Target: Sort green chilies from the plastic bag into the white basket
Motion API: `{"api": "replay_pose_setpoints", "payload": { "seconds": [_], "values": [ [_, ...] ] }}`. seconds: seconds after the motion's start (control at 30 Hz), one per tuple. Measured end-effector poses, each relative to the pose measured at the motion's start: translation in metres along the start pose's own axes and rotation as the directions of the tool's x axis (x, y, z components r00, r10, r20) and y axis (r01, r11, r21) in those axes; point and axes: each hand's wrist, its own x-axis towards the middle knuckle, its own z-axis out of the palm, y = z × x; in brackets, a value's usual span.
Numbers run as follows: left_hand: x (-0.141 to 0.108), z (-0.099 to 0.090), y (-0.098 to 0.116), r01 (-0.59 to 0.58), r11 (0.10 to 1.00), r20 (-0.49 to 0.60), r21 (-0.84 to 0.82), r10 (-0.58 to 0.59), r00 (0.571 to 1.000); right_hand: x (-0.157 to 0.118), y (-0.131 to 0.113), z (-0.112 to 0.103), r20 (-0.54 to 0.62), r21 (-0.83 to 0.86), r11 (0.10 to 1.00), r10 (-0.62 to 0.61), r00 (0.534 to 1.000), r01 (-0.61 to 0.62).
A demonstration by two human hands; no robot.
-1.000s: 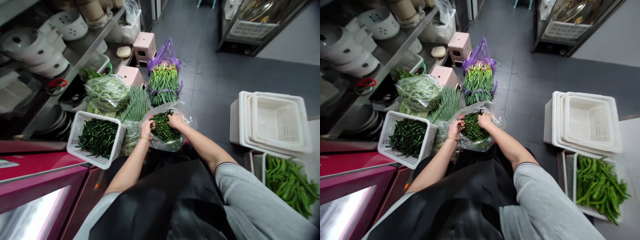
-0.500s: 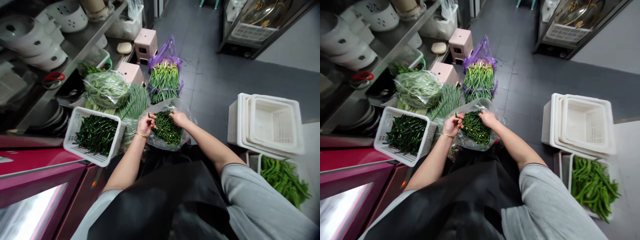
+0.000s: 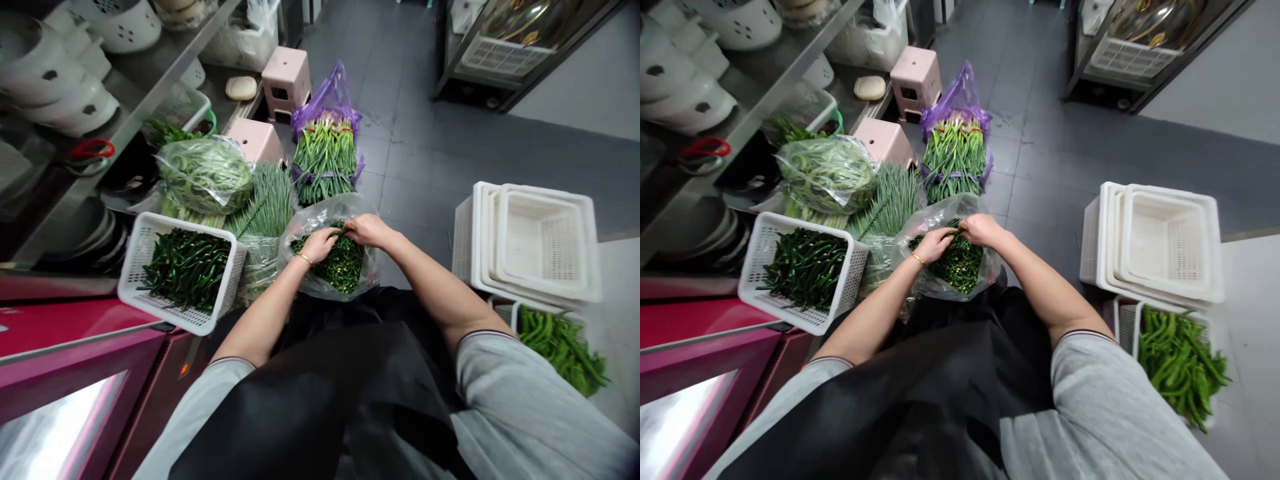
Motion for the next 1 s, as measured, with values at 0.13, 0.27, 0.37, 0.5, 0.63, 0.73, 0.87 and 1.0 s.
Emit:
{"api": "replay_pose_setpoints", "payload": {
  "seconds": [0.13,0.27,0.37,0.5,0.63,0.73,0.87,1.0],
  "values": [
    [0.01,-0.005,0.008,-0.002,0.994,0.026,-0.109,0.005,1.0,0.01,0.01,-0.001,-0.062,0.189,0.98,-0.057,0.996,0.068],
    [0.006,-0.02,0.018,0.076,0.957,0.152,-0.282,-0.034,0.988,0.016,0.024,0.005,-0.082,0.752,0.649,-0.085,0.993,0.118],
    [-0.002,-0.024,0.015,0.249,0.834,0.264,-0.493,-0.129,0.956,0.019,0.026,0.017,-0.056,0.93,0.359,-0.072,0.996,0.078],
    [-0.017,-0.022,0.002,0.467,0.631,0.282,-0.619,-0.376,0.882,0.017,0.022,0.034,0.051,0.935,0.346,0.096,0.994,-0.082],
    [-0.03,-0.014,0.0,0.47,0.518,0.26,-0.715,-0.426,0.866,0.006,0.01,0.042,0.115,0.748,0.642,0.122,0.986,-0.167],
    [-0.038,-0.008,0.009,0.445,0.56,0.242,-0.7,-0.4,0.884,0.001,-0.01,0.039,0.047,0.664,0.744,0.06,0.997,-0.076],
    [-0.042,-0.002,0.026,0.365,0.625,0.204,-0.69,-0.317,0.926,0.001,-0.04,0.026,-0.216,0.488,0.872,0.096,0.972,0.023],
    [-0.039,-0.001,0.036,0.246,0.601,0.015,-0.76,-0.363,0.932,-0.007,-0.057,0.017,-0.248,0.498,0.867,0.171,0.954,-0.026]
  ]
}}
